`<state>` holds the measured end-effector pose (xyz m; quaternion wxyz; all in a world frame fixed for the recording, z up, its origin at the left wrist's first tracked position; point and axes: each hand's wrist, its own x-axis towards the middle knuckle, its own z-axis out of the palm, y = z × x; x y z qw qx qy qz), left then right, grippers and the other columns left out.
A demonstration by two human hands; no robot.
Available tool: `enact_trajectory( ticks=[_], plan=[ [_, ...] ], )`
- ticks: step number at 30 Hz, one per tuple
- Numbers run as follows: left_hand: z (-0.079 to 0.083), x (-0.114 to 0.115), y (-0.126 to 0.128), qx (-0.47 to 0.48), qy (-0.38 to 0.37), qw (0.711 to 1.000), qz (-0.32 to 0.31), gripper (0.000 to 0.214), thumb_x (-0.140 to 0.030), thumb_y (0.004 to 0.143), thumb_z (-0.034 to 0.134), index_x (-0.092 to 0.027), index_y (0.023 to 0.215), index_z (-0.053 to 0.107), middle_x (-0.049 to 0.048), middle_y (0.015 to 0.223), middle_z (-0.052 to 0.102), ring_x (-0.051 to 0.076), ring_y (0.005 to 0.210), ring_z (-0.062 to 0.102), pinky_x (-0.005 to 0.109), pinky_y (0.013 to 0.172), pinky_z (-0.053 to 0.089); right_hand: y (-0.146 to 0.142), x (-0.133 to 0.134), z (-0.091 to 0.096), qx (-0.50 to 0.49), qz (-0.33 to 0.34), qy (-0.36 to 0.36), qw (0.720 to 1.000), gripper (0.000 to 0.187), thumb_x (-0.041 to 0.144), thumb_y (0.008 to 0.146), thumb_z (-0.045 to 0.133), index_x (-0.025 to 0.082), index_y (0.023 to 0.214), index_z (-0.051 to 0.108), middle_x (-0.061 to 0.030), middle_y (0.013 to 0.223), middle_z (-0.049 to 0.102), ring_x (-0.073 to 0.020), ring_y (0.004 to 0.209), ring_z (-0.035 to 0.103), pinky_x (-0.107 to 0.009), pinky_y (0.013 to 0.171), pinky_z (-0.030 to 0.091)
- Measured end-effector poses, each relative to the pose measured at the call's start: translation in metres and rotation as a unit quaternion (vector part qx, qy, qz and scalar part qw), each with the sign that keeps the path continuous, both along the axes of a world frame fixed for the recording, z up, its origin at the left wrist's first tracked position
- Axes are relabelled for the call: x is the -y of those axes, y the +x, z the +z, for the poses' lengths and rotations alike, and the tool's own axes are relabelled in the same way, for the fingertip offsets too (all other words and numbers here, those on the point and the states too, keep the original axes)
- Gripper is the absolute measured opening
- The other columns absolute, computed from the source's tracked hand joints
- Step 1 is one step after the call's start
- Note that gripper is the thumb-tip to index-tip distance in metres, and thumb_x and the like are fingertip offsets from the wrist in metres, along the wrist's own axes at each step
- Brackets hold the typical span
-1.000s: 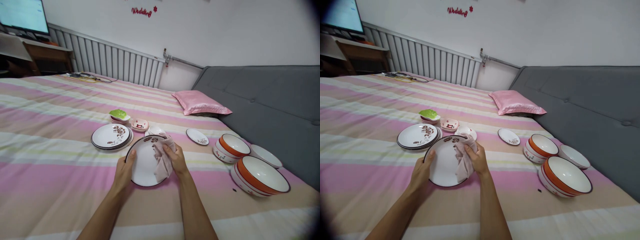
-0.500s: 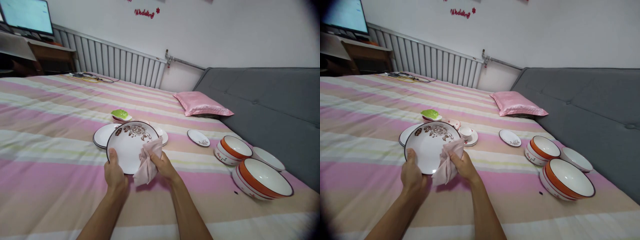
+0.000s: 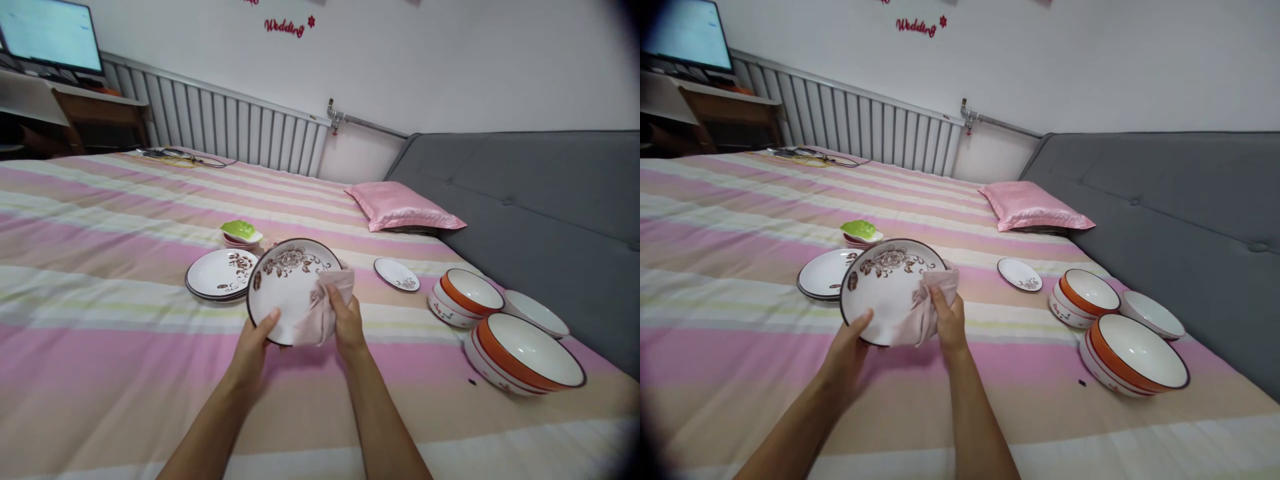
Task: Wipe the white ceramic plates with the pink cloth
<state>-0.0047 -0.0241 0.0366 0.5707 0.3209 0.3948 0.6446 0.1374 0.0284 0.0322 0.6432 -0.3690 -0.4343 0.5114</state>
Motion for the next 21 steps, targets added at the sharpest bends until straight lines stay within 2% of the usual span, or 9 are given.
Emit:
enact_trajectory(
  ticks=[4,7,9,14,17,21],
  plan=[
    [0.001,0.005,-0.001,-0.103,-0.044,0.989,-0.093,0.029,-0.026,0.063,0.074,-0.014,0.088,0.065,0.0069,0.079,0.07,0.02,0.074,0.064,0.027,0.067,0.05,0.016,-0.005,0.003,0.005,-0.044,0.001,0.999,0.029,0.039,0.073,0.066,0.014,0.088,0.067,-0.0035,0.083,0.07,-0.0165,0.073,0.063,-0.029,0.071,0.05],
    [0.001,0.006,-0.002,-0.142,-0.079,0.967,-0.198,0.029,-0.025,0.065,0.071,-0.01,0.088,0.063,0.0095,0.067,0.07,0.023,0.061,0.064,0.035,0.065,0.051,0.021,-0.005,0.004,0.025,-0.05,0.001,0.998,0.027,0.038,0.072,0.068,0.014,0.083,0.068,-0.0026,0.078,0.07,-0.0155,0.069,0.062,-0.028,0.067,0.05],
    [0.001,0.006,-0.004,-0.147,-0.077,0.956,-0.242,0.03,-0.027,0.068,0.068,-0.008,0.09,0.062,0.0098,0.059,0.068,0.025,0.056,0.064,0.038,0.066,0.05,0.021,-0.004,0.006,0.03,-0.053,0.007,0.998,0.026,0.037,0.072,0.068,0.014,0.082,0.068,-0.0026,0.078,0.07,-0.0152,0.069,0.062,-0.027,0.066,0.05],
    [0.001,0.006,-0.002,-0.145,-0.017,0.958,-0.246,0.024,-0.03,0.073,0.064,-0.008,0.083,0.065,0.0107,0.06,0.069,0.025,0.06,0.065,0.04,0.069,0.05,0.02,-0.003,0.009,0.035,-0.066,0.019,0.997,0.029,0.039,0.073,0.067,0.012,0.084,0.067,-0.0033,0.077,0.069,-0.016,0.067,0.063,-0.029,0.065,0.051],
    [-0.002,0.005,0.003,-0.101,-0.002,0.971,-0.216,0.026,-0.03,0.074,0.064,-0.009,0.09,0.065,0.0081,0.063,0.069,0.024,0.064,0.065,0.039,0.071,0.051,0.016,-0.003,0.008,0.052,-0.069,0.03,0.996,0.031,0.039,0.074,0.065,0.012,0.089,0.066,-0.0046,0.084,0.07,-0.0171,0.074,0.064,-0.029,0.069,0.051],
    [-0.008,0.003,0.006,-0.026,-0.022,0.992,-0.123,0.037,-0.028,0.072,0.069,-0.013,0.106,0.063,0.011,0.096,0.071,0.025,0.084,0.065,0.036,0.074,0.052,0.005,0.0,0.006,0.079,0.001,0.014,0.997,0.031,0.039,0.076,0.064,0.014,0.094,0.066,-0.0062,0.09,0.071,-0.0184,0.079,0.065,-0.029,0.073,0.051]
  ],
)
